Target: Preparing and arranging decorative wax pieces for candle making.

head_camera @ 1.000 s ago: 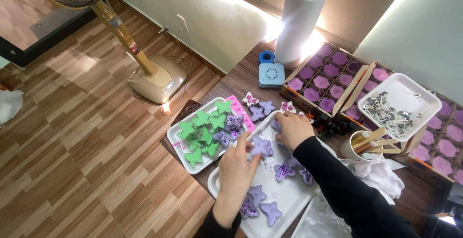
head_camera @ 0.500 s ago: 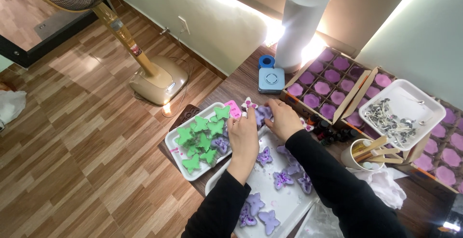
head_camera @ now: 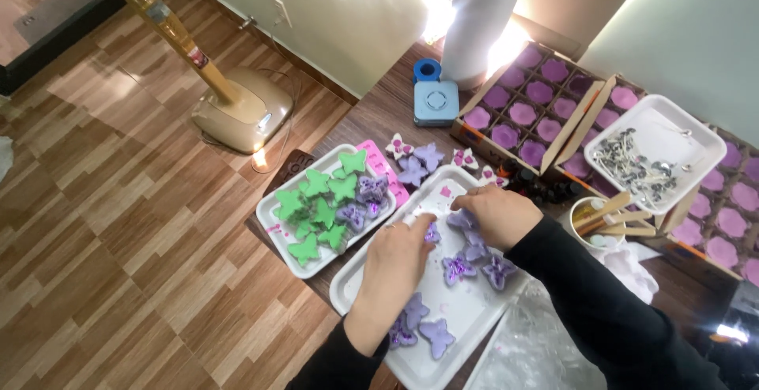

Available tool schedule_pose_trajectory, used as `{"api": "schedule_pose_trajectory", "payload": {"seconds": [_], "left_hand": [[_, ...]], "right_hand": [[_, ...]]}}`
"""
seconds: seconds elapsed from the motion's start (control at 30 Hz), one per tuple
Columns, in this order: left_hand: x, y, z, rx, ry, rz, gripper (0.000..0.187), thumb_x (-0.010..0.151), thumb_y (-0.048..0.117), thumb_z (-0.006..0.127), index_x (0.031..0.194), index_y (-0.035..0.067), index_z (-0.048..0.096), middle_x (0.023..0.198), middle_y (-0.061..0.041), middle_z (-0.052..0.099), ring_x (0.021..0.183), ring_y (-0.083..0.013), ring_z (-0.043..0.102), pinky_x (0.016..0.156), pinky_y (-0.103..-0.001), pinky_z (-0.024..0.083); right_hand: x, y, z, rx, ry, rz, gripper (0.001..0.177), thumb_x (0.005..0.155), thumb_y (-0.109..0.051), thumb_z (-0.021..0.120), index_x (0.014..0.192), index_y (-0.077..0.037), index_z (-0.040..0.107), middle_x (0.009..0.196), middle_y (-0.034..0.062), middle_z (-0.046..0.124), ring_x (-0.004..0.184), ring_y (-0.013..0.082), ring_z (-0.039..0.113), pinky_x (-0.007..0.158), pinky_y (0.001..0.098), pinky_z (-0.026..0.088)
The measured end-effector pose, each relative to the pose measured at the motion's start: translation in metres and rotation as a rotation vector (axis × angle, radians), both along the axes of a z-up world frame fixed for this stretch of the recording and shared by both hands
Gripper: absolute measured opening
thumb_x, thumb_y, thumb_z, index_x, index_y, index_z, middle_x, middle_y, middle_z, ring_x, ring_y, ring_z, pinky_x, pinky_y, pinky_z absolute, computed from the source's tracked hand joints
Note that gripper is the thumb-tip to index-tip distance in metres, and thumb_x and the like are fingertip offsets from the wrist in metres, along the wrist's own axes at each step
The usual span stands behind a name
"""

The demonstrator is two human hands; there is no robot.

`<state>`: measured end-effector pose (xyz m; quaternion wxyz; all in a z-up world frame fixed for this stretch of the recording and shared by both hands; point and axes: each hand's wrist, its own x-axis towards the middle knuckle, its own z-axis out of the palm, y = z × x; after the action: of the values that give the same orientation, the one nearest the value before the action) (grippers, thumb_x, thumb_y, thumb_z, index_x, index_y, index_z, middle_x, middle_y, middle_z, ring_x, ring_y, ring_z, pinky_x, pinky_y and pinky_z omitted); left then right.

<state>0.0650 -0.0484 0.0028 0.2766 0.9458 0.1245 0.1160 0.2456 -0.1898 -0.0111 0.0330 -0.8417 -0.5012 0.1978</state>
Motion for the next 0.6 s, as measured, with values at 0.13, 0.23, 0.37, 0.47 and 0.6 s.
{"api": "schedule_pose_trajectory", "payload": {"seconds": [0.13,0.23,0.37,0.47,0.6], "left_hand": [[-0.010,-0.017,-0.015,-0.039,0.013,-0.070,0.039,0.083,0.012,0.076,0.120,0.007,0.066,0.083,-0.019,0.069,0.080,-0.0383,0.069,0.072,-0.049,0.054],[-0.006,-0.030,-0.019,-0.050,0.063,-0.105,0.038,0.083,0.016,0.079,0.117,0.005,0.065,0.084,-0.019,0.068,0.082,-0.0382,0.068,0.073,-0.048,0.053],[0.004,-0.045,-0.033,-0.052,0.045,-0.088,0.041,0.079,0.020,0.083,0.110,0.001,0.064,0.086,-0.019,0.069,0.089,-0.0373,0.067,0.078,-0.047,0.053],[0.009,-0.049,-0.036,-0.039,0.048,-0.071,0.045,0.076,0.022,0.086,0.108,0.000,0.063,0.088,-0.018,0.069,0.093,-0.0364,0.066,0.081,-0.046,0.051],[0.014,-0.051,-0.023,-0.024,0.116,-0.083,0.053,0.069,0.030,0.090,0.103,-0.001,0.063,0.089,-0.018,0.069,0.096,-0.0346,0.066,0.084,-0.045,0.047]], "right_hand": [[-0.017,0.001,0.007,-0.129,-0.131,0.032,0.073,0.063,-0.003,0.075,0.131,-0.029,0.063,0.135,-0.0061,0.063,0.117,0.0256,0.058,0.092,0.0412,0.050],[-0.016,-0.004,-0.003,-0.102,-0.240,-0.003,0.063,0.075,-0.003,0.071,0.129,-0.032,0.063,0.131,-0.0072,0.062,0.119,0.0230,0.056,0.092,0.0427,0.047],[-0.012,-0.008,-0.009,-0.116,-0.163,-0.037,0.058,0.073,-0.011,0.076,0.127,-0.026,0.062,0.128,0.0019,0.063,0.114,0.0305,0.060,0.093,0.0423,0.052],[-0.007,-0.013,-0.022,-0.059,-0.120,-0.054,0.048,0.076,-0.014,0.076,0.122,-0.020,0.065,0.118,0.0075,0.069,0.108,0.0310,0.067,0.090,0.0423,0.056],[-0.009,-0.012,-0.009,-0.125,0.099,-0.147,0.049,0.069,-0.012,0.081,0.116,-0.016,0.068,0.105,0.0074,0.075,0.102,0.0263,0.072,0.087,0.0394,0.059]]}}
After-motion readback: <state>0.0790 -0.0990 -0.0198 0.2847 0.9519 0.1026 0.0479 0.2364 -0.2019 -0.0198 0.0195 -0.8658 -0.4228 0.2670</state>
